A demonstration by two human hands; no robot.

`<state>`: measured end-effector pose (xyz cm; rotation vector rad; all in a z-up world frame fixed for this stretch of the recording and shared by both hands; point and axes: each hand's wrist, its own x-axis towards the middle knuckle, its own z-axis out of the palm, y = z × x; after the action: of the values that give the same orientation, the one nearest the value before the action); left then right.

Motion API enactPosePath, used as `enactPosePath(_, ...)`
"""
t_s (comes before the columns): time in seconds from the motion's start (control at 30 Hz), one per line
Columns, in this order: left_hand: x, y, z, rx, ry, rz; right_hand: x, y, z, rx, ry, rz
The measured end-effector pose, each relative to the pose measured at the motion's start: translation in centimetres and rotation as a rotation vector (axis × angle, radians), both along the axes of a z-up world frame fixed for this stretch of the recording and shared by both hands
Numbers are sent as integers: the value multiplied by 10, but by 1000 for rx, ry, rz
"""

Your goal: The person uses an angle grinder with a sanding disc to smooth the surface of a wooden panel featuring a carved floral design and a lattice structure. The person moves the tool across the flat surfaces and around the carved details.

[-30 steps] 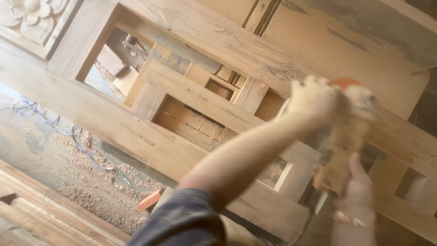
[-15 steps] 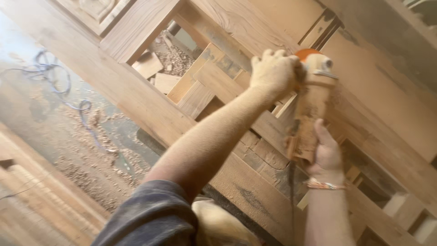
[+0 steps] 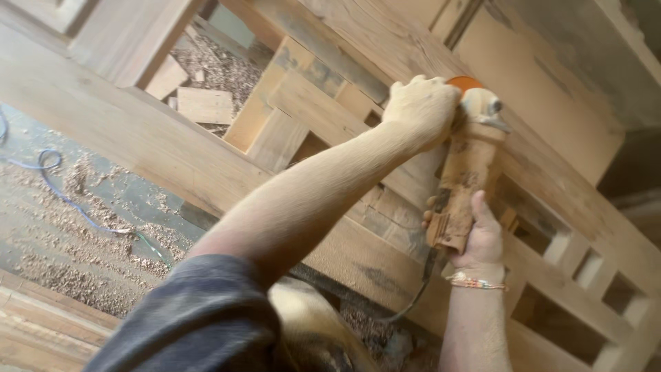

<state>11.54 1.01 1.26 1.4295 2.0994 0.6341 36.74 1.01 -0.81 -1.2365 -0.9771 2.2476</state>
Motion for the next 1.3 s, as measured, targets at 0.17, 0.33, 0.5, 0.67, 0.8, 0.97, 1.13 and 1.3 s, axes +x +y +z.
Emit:
enactPosePath(0.17, 13, -57, 3, -43, -51, -69, 33, -56, -16, -4, -83, -5)
enactPosePath(0.33, 42, -107, 10, -69, -41, -112, 62, -99, -23, -132, 56, -41)
enactPosePath(0.5, 30, -137, 0, 13, 29, 26, 45, -108, -25, -196, 107, 49)
enactPosePath(0.67, -28, -171, -2, 43, 101, 202, -22, -112, -23, -234, 176, 195)
enactPosePath(0.8, -74, -190, 3, -83, 56, 256, -76, -118, -16, -116, 187, 307)
enactPosePath(0.97, -96, -221, -7, -46, 19, 304, -108, -134, -2, -171, 158, 370)
enactPosePath(1.13, -73, -296, -6, 45, -6, 461, -105, -168, 0, -236, 132, 471)
enactPosePath(1.3, -36, -363, 2, 44, 79, 553, -81, -212, -9, -197, 213, 594)
